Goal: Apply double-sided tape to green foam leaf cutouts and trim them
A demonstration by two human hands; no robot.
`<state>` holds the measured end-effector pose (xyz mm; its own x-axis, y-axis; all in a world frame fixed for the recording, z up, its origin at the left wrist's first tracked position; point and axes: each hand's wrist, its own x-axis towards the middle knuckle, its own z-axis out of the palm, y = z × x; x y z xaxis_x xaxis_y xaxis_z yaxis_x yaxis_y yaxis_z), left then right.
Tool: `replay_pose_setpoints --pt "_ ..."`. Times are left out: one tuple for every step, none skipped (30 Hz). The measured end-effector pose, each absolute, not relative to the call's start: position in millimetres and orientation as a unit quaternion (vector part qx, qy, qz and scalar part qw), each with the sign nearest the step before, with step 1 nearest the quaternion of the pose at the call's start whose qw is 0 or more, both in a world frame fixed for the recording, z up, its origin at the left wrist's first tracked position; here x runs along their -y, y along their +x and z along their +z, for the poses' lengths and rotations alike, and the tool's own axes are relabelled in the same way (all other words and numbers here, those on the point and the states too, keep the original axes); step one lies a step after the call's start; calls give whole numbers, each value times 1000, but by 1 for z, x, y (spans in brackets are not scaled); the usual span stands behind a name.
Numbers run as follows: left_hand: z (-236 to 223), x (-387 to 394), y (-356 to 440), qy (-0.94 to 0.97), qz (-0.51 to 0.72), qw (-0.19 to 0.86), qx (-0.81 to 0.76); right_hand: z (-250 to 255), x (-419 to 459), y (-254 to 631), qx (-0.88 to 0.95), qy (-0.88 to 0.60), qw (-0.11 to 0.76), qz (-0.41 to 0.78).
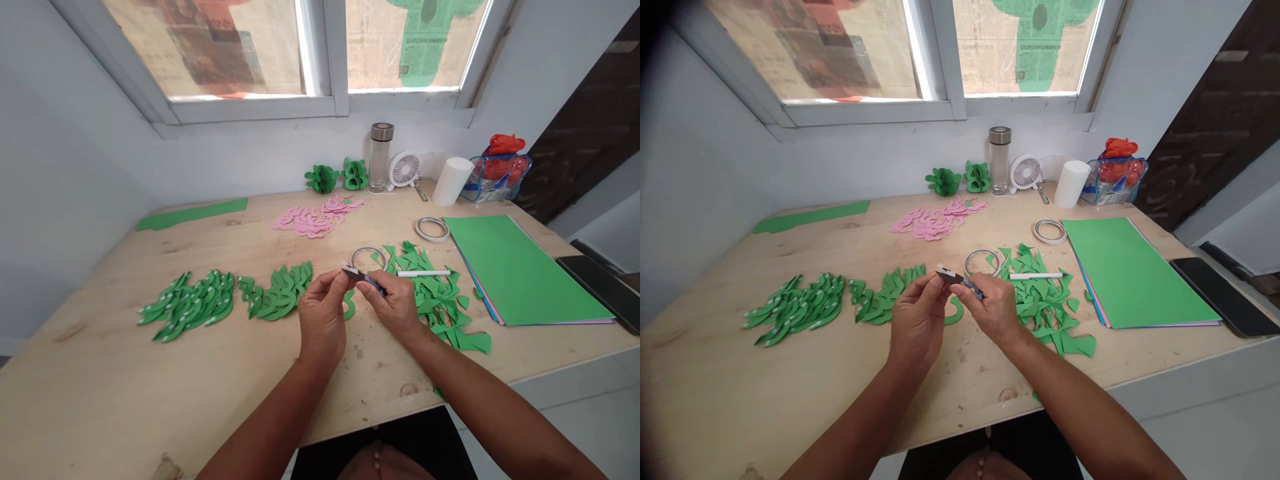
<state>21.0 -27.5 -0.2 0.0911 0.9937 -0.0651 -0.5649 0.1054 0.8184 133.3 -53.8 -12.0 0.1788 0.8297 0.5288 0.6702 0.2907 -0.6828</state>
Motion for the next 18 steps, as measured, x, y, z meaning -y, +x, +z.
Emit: replay_pose_setpoints --pt "0 28 21 323 586 664 -333 -12 54 133 635 -591 492 80" --pt "-1 27 21 324 586 664 -332 -12 54 133 634 -591 492 78" --pt "-1 27 21 326 586 663 -333 -12 54 133 632 -593 493 77" --pt "-1 27 21 327 586 662 -334 -12 54 133 630 -594 494 77" --pt "-1 27 21 327 586 661 -335 -12 54 133 629 -595 494 76" --pt "-1 27 21 326 587 660 -337 -12 54 133 628 -597 494 75" --pt "-1 27 21 325 587 659 -339 -12 54 132 628 -598 493 74" --pt "-1 27 21 324 587 659 -341 -12 54 132 628 -599 492 72" --pt "-1 27 22 324 587 658 -342 -12 54 132 629 -599 490 70" --pt "-1 27 22 324 588 657 -343 -13 54 133 630 -600 489 68" --pt "-1 27 22 325 588 656 -344 -13 54 133 631 -600 488 65" --pt "-1 27 22 326 589 654 -345 -13 53 133 631 -601 487 62" --pt "-1 26 22 327 589 653 -346 -13 53 133 632 -602 485 60" --pt "-2 26 22 326 590 651 -348 -13 53 133 631 -603 484 57" --pt "-2 26 22 326 591 650 -349 -13 53 133 630 -606 483 55" --pt "-2 26 22 327 592 648 -350 -13 53 133 629 -608 481 53" --pt "-3 26 22 328 593 646 -351 -13 53 133 628 -610 481 50" --pt "-3 26 22 330 594 644 -352 -13 53 133 628 -611 480 48"
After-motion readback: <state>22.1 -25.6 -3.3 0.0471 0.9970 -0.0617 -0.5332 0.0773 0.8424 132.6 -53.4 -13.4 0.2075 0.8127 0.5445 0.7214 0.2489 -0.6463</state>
